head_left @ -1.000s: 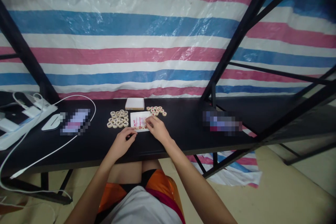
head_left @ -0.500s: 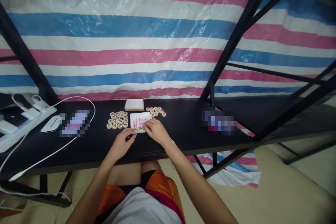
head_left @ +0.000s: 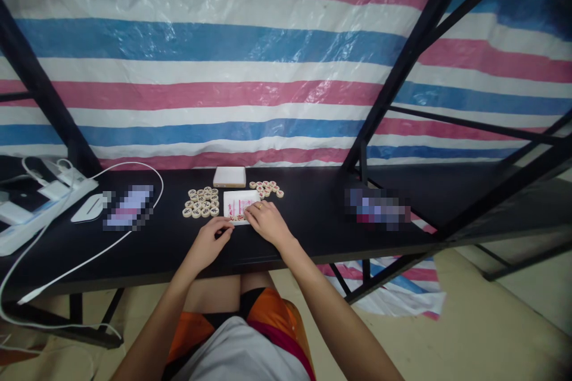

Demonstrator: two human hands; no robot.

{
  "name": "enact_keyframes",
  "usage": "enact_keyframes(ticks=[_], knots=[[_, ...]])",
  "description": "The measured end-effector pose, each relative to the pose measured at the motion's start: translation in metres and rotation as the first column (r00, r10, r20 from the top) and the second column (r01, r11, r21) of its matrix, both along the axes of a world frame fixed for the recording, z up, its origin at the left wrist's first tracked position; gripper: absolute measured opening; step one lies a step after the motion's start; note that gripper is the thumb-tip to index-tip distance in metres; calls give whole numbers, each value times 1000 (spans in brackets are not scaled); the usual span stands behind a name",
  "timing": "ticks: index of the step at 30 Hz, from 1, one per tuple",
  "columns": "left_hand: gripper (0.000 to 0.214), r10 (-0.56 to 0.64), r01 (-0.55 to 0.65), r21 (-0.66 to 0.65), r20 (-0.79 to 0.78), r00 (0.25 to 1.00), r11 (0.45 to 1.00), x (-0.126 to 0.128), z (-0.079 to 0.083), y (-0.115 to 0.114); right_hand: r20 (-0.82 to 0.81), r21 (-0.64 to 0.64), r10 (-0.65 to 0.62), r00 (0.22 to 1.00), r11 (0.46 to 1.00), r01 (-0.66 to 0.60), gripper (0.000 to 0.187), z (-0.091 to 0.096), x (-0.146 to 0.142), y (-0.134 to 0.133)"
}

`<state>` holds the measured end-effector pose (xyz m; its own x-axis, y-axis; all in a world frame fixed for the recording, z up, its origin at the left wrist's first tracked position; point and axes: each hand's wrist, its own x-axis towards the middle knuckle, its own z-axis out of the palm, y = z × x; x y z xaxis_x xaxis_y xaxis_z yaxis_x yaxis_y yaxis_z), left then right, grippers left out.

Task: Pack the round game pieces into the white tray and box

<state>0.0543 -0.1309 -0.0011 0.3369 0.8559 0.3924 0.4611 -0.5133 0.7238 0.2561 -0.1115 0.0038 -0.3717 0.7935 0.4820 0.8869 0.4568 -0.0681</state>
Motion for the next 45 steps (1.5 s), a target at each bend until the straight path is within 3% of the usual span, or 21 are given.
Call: enact_keyframes(ticks=[21,28,40,45], knots=[[19,4,-4,2,1,1000,1000,1,0,0,12,51,-186,982,981,186,36,-5,5,5],[19,5,-5,-6,5,1000,1000,1,-2,1,15,26,-135,991,991,134,33,-6,5,5],[19,1,-1,-18,7,1000,1000,0,-1,0,-12,77,-205,979,976,205,34,-5,5,5],[18,3,-3,-7,10,1000,1000,1,-1,1,-6,69,-70,998,995,70,32,-5,4,4]])
